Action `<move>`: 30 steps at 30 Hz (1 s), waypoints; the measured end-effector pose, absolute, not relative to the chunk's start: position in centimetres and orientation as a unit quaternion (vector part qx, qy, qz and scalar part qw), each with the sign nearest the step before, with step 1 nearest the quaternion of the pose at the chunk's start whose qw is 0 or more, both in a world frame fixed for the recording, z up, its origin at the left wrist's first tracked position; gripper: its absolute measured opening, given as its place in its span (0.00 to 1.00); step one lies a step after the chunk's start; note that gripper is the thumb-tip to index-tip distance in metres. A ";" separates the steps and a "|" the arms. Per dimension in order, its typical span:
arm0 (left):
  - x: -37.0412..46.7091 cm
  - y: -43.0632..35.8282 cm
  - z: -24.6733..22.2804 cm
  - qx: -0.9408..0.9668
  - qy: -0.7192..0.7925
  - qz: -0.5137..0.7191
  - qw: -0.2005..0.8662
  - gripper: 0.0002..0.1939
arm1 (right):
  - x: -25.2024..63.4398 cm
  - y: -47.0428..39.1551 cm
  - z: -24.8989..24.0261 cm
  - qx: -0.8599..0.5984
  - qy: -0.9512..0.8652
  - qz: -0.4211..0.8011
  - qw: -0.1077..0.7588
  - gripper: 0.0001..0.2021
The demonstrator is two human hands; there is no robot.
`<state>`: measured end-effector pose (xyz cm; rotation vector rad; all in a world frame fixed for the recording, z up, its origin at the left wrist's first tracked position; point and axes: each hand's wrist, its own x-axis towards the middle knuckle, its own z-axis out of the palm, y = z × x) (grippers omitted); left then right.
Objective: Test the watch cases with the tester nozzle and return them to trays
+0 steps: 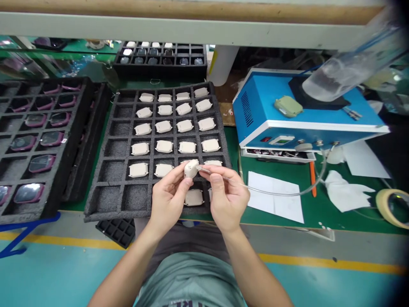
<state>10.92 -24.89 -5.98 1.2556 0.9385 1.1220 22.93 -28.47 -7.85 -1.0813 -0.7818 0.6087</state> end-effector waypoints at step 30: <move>10.9 -24.9 -5.9 0.547 0.405 0.471 0.561 0.18 | 23.1 -28.4 -7.7 -0.499 -0.360 0.277 0.738 0.05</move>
